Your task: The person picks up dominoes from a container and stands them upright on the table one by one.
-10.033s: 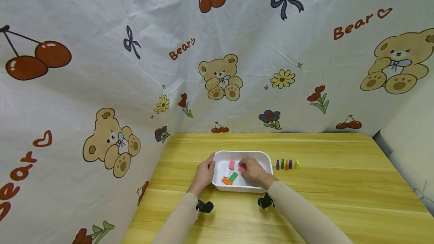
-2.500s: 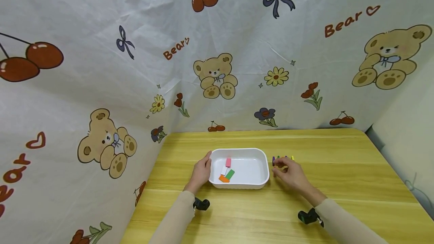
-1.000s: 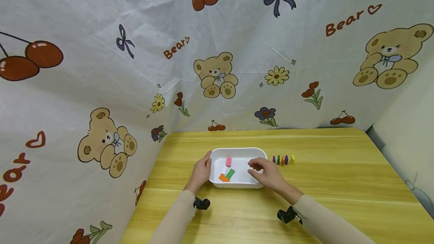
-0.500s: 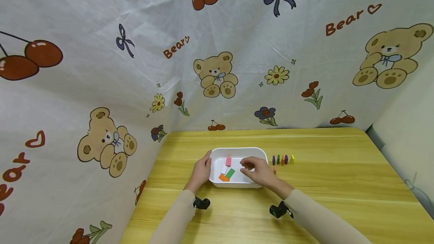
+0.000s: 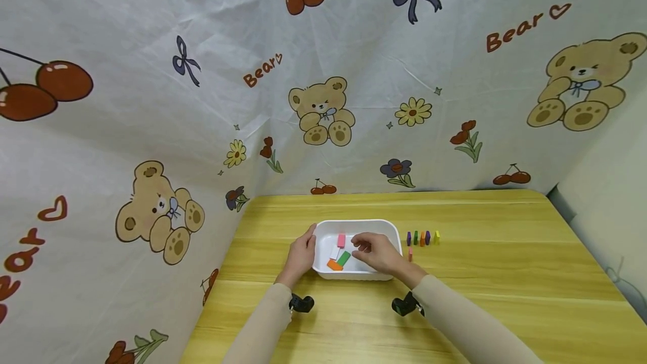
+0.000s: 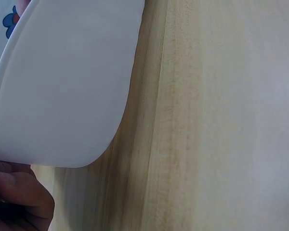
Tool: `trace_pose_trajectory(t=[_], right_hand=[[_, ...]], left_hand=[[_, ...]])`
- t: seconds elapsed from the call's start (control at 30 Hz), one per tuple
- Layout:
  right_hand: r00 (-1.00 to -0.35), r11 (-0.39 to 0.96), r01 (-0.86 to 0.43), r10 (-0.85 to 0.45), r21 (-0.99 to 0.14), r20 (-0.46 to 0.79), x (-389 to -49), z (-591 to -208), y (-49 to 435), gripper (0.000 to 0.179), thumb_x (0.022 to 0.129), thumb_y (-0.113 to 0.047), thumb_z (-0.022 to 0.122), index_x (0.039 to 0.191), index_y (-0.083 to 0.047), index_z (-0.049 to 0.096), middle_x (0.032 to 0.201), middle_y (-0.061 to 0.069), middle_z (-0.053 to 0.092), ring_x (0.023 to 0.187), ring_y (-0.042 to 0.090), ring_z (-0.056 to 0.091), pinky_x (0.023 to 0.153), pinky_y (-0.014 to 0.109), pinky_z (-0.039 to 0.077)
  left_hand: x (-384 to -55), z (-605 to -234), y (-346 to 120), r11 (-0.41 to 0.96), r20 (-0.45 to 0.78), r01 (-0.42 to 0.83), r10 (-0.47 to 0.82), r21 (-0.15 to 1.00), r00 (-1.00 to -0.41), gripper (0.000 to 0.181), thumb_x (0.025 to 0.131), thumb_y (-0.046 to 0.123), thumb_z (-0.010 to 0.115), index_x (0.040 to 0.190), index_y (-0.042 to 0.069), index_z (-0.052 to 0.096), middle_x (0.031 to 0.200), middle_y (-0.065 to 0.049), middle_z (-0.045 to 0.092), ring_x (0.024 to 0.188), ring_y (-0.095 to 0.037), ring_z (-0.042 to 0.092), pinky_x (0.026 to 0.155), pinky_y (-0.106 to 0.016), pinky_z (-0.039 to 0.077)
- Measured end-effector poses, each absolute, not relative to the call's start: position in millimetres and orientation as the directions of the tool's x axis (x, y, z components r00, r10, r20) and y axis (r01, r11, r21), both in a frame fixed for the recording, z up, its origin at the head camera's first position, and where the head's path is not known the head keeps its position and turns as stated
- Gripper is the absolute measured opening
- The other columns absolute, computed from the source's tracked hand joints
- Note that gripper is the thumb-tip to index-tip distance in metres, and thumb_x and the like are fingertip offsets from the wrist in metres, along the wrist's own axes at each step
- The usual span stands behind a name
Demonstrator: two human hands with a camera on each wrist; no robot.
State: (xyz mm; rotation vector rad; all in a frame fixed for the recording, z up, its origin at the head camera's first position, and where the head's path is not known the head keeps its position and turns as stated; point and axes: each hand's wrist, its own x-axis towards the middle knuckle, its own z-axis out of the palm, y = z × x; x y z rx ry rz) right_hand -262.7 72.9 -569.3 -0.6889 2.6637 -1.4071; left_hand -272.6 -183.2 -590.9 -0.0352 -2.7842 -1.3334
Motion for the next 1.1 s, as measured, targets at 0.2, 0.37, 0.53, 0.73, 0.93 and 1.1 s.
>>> trace_pose_trajectory(t=[0.2,0.37,0.53,0.73,0.93,1.1], right_hand=[[-0.884,0.47,-0.384,-0.437,-0.795,0.169,-269,-570,67,0.029,0.091,-0.011,0.077,0.117,0.001,0.072,0.109,0.017,0.074,0.089,0.014,0.064,0.08,0.027,0.057],[-0.877,0.459,-0.38,-0.454,-0.803,0.155,-272,-570,61,0.028,0.09,-0.009,0.076,0.116,0.002,0.072,0.108,0.019,0.073,0.089,0.016,0.064,0.08,0.028,0.057],[-0.873,0.45,-0.38,-0.463,-0.808,0.153,-275,-574,56,0.028,0.089,-0.005,0.076,0.116,0.004,0.072,0.108,0.02,0.073,0.09,0.02,0.065,0.08,0.029,0.057],[-0.871,0.443,-0.367,-0.472,-0.818,0.135,-281,-581,53,0.029,0.088,-0.004,0.077,0.115,0.004,0.072,0.108,0.017,0.073,0.09,0.022,0.065,0.077,0.025,0.054],[-0.85,0.416,-0.376,-0.511,-0.828,0.129,-286,-586,49,0.028,0.084,-0.001,0.079,0.111,0.003,0.072,0.106,0.02,0.074,0.091,0.029,0.067,0.078,0.029,0.055],[-0.842,0.44,-0.375,-0.53,-0.816,0.102,-290,-591,44,0.03,0.083,0.0,0.08,0.112,0.001,0.074,0.105,0.016,0.074,0.096,0.031,0.067,0.083,0.04,0.057]], left_hand=[[-272,-590,-184,0.61,0.052,0.038,-0.005,0.792,-0.999,0.045,0.112,0.025,0.044,0.157,0.021,0.046,0.155,-0.012,0.052,0.143,-0.031,0.049,0.115,-0.049,0.044],[-273,-591,-185,0.618,0.075,0.057,-0.003,0.784,-0.997,0.045,0.112,0.022,0.045,0.156,0.018,0.048,0.153,-0.015,0.054,0.141,-0.034,0.051,0.113,-0.051,0.046],[-274,-593,-185,0.619,0.08,0.058,-0.008,0.783,-0.997,0.045,0.111,0.022,0.046,0.156,0.016,0.048,0.153,-0.014,0.054,0.141,-0.033,0.051,0.113,-0.051,0.046],[-275,-595,-183,0.629,0.071,0.049,-0.009,0.775,-0.997,0.045,0.112,0.025,0.045,0.156,0.021,0.047,0.153,-0.012,0.054,0.141,-0.031,0.052,0.113,-0.048,0.047],[-277,-596,-183,0.635,0.068,0.046,-0.01,0.771,-0.998,0.045,0.112,0.025,0.045,0.156,0.021,0.047,0.153,-0.012,0.054,0.14,-0.03,0.053,0.113,-0.048,0.047],[-277,-597,-185,0.64,0.074,0.052,-0.007,0.767,-0.997,0.045,0.112,0.025,0.045,0.157,0.018,0.047,0.153,-0.012,0.054,0.139,-0.03,0.053,0.111,-0.049,0.048]])
